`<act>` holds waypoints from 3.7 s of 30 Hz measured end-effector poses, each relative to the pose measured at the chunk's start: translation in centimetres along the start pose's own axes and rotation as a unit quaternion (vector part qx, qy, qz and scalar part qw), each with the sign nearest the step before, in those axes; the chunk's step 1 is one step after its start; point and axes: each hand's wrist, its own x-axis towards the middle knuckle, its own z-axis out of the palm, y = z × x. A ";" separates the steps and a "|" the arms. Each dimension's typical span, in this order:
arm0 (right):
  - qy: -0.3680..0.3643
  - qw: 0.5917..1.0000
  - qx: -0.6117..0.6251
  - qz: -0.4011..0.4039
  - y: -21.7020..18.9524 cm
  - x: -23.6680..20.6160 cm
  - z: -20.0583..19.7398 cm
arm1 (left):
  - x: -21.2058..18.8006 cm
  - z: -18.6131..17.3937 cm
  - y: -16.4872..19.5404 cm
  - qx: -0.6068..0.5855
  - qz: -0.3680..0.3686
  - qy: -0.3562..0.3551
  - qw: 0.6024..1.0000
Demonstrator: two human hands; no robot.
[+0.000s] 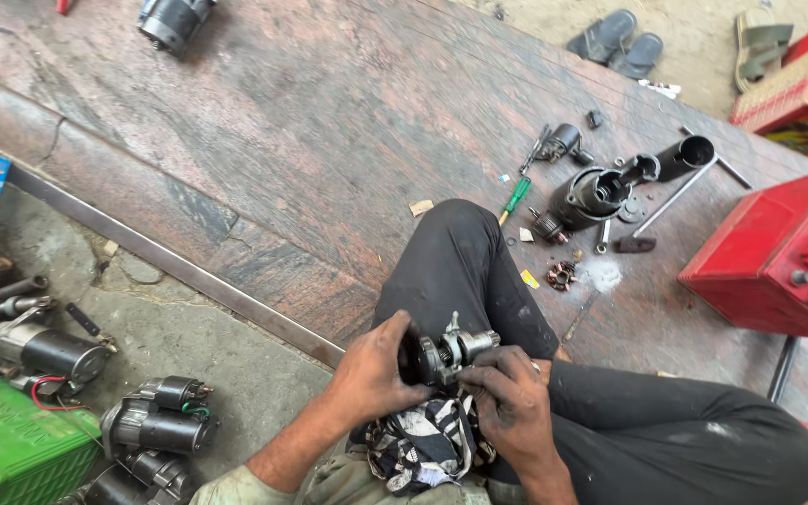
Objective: The person sits on the workshop floor and works on a starter motor held on their lap. They wipe and clean the starter's drive assembly with a cloth and a small abrasive piece, manipulate its gears and parts by hand, and press components together while reassembling the unit.
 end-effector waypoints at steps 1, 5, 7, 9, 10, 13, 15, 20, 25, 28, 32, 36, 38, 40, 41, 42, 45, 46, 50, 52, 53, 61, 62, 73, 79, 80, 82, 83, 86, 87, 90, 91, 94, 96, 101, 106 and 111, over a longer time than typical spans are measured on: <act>0.000 1.000 0.002 -0.007 -0.1 -0.4 0.0 | -0.3 0.4 0.0 0.003 0.002 0.007 1.000; -0.009 1.000 -0.003 0.017 -0.2 -2.6 -0.3 | -1.9 2.1 -0.1 -0.019 0.026 0.043 0.999; 0.004 1.000 -0.005 0.023 -0.2 -3.5 -0.3 | -2.4 2.6 -0.1 -0.027 0.052 0.054 0.997; 0.009 1.000 0.017 0.015 0.2 -4.0 -0.2 | -2.8 2.9 0.0 -0.017 0.082 0.053 0.995; 0.012 0.999 0.028 0.013 0.3 -4.4 -0.1 | -3.1 3.0 0.0 -0.009 0.084 0.038 0.996; 0.013 0.999 0.044 0.015 0.5 -5.4 -0.1 | -3.6 3.0 0.0 0.013 0.099 0.012 0.995; 0.001 0.998 0.058 0.033 0.7 -6.2 0.0 | -4.0 3.0 -0.2 0.024 0.115 0.014 0.993; 0.010 0.975 0.158 0.154 2.1 -8.0 -0.8 | -4.0 3.6 -1.1 0.046 0.135 0.038 0.989; 0.066 0.904 0.307 0.290 3.1 -8.4 -1.1 | -4.6 3.9 -1.6 0.049 0.195 0.045 0.978; 0.045 0.885 0.285 0.365 3.0 -7.7 -1.0 | -4.6 3.8 -1.3 0.061 0.201 0.031 0.977; 0.015 0.892 0.261 0.368 2.5 -6.5 -1.6 | -4.3 2.6 -0.9 0.064 0.198 0.002 0.978; -0.006 0.897 0.264 0.353 2.0 -6.1 -2.3 | -3.6 0.6 -0.9 0.037 0.185 -0.064 0.980; 0.003 0.857 0.364 0.364 1.8 -5.9 -2.6 | -3.2 -0.4 -0.8 -0.008 0.180 -0.093 0.979; -0.014 0.844 0.394 0.363 1.6 -5.4 -2.7 | -2.6 -1.2 -0.5 -0.052 0.156 -0.127 0.978; -0.021 0.847 0.388 0.364 1.6 -5.1 -2.7 | -2.5 -1.2 -0.2 -0.050 0.154 -0.114 0.980; -0.028 0.849 0.383 0.362 1.5 -4.8 -2.8 | -2.3 -1.1 0.1 -0.047 0.152 -0.101 0.982; -0.040 0.845 0.397 0.357 1.1 -4.1 -3.1 | -2.4 -0.3 1.0 -0.088 0.151 -0.071 0.982; -0.042 0.841 0.405 0.356 0.9 -3.9 -3.2 | -2.5 0.1 1.3 -0.110 0.152 -0.063 0.980; -0.061 0.833 0.405 0.371 0.4 -3.5 -3.7 | -2.9 1.8 2.0 -0.080 0.171 -0.015 0.982; -0.066 0.829 0.400 0.384 0.2 -3.6 -4.0 | -3.0 2.5 2.5 -0.067 0.160 -0.004 0.985; -0.064 0.828 0.397 0.391 0.2 -3.6 -4.2 | -3.1 2.9 2.7 -0.052 0.158 0.004 0.986; -0.011 0.845 0.344 0.410 0.3 -5.0 -5.9 | -3.6 4.8 4.5 0.022 0.151 0.049 0.987; -0.013 0.847 0.338 0.411 0.3 -5.1 -5.8 | -3.7 4.8 4.6 0.029 0.155 0.052 0.986; -0.066 0.853 0.331 0.399 -0.2 -4.4 -4.6 | -3.9 2.0 2.9 -0.055 0.167 -0.044 0.984; -0.066 0.859 0.318 0.395 -0.4 -4.5 -4.2 | -4.7 1.6 1.7 -0.070 0.113 -0.036 0.991; -0.070 0.857 0.324 0.395 -0.4 -4.6 -4.3 | -4.7 1.8 1.4 -0.073 0.111 -0.026 0.991; -0.078 0.852 0.335 0.394 -0.5 -4.7 -4.3 | -4.6 2.3 0.8 -0.078 0.108 -0.007 0.991; -0.074 0.847 0.350 0.393 -0.5 -4.7 -4.2 | -4.5 2.5 0.4 -0.099 0.097 -0.007 0.990; -0.062 0.840 0.373 0.390 -0.6 -4.8 -3.7 | -3.9 2.6 -0.4 -0.182 0.055 -0.011 0.982; -0.059 0.842 0.367 0.391 -0.5 -4.7 -3.4 | -3.8 2.6 -0.6 -0.222 0.034 -0.017 0.974; -0.056 0.845 0.363 0.390 -0.6 -4.7 -3.1 | -3.6 1.9 -0.1 -0.245 0.017 -0.042 0.968; -0.055 0.845 0.363 0.390 -0.7 -4.8 -3.1 | -3.5 1.6 0.2 -0.237 0.019 -0.054 0.970; -0.043 0.835 0.365 0.409 -1.0 -5.0 -2.9 | -3.4 0.9 1.7 0.063 0.186 0.021 0.980; -0.045 0.824 0.388 0.409 -1.2 -5.1 -2.8 | -2.9 0.9 2.7 0.063 0.212 -0.012 0.975; -0.044 0.830 0.383 0.403 -1.3 -5.1 -2.5 | -1.9 1.8 4.0 0.052 0.195 -0.011 0.979; -0.072 0.833 0.329 0.439 -1.2 -5.6 -2.4 | -1.5 1.2 2.7 0.006 0.155 0.026 0.988; -0.085 0.867 0.264 0.415 -1.3 -5.8 -2.5 | -1.5 0.5 1.3 -0.158 0.007 -0.003 0.987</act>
